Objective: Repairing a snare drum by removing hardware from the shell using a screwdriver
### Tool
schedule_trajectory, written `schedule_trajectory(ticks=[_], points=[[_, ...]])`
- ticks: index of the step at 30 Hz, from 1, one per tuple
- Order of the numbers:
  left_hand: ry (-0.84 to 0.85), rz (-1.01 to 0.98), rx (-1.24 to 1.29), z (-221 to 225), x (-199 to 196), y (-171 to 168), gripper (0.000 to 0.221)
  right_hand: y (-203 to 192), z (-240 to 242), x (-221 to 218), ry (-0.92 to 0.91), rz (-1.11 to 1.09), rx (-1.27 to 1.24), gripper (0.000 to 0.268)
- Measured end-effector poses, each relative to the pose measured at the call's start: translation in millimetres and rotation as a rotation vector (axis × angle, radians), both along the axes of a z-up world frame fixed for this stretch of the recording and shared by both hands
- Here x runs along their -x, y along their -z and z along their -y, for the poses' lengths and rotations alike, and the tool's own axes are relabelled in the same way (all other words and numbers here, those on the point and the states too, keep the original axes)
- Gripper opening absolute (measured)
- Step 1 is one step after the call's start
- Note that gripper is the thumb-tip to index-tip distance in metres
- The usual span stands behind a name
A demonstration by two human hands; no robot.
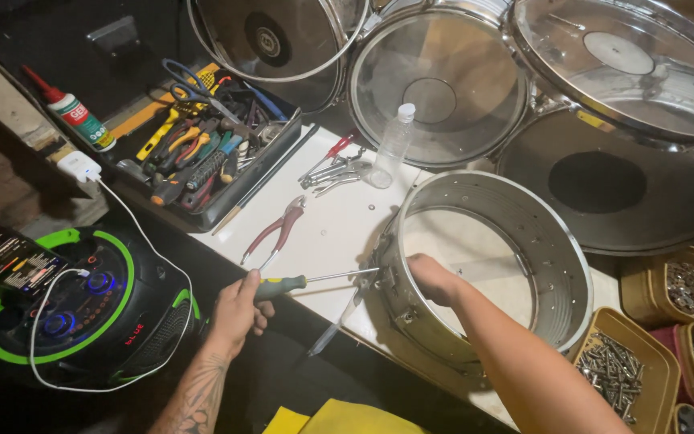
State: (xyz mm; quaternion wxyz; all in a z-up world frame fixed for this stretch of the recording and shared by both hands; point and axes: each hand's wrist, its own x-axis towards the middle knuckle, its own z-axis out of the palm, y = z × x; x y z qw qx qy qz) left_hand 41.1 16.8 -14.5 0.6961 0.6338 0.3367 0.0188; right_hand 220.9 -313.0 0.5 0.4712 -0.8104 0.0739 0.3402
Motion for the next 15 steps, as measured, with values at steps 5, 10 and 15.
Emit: schedule_trajectory(ticks=[5,10,15], points=[[0.006,0.003,-0.007,0,1,1,0.052,-8,-5,2,0.014,-0.014,-0.131,0.039],[0.001,-0.002,0.019,3,1,-2,0.052,-11,-3,1,0.038,-0.023,-0.215,0.037],[-0.019,0.004,-0.005,6,2,-6,0.052,11,9,-11,-0.027,0.031,0.035,0.037]])
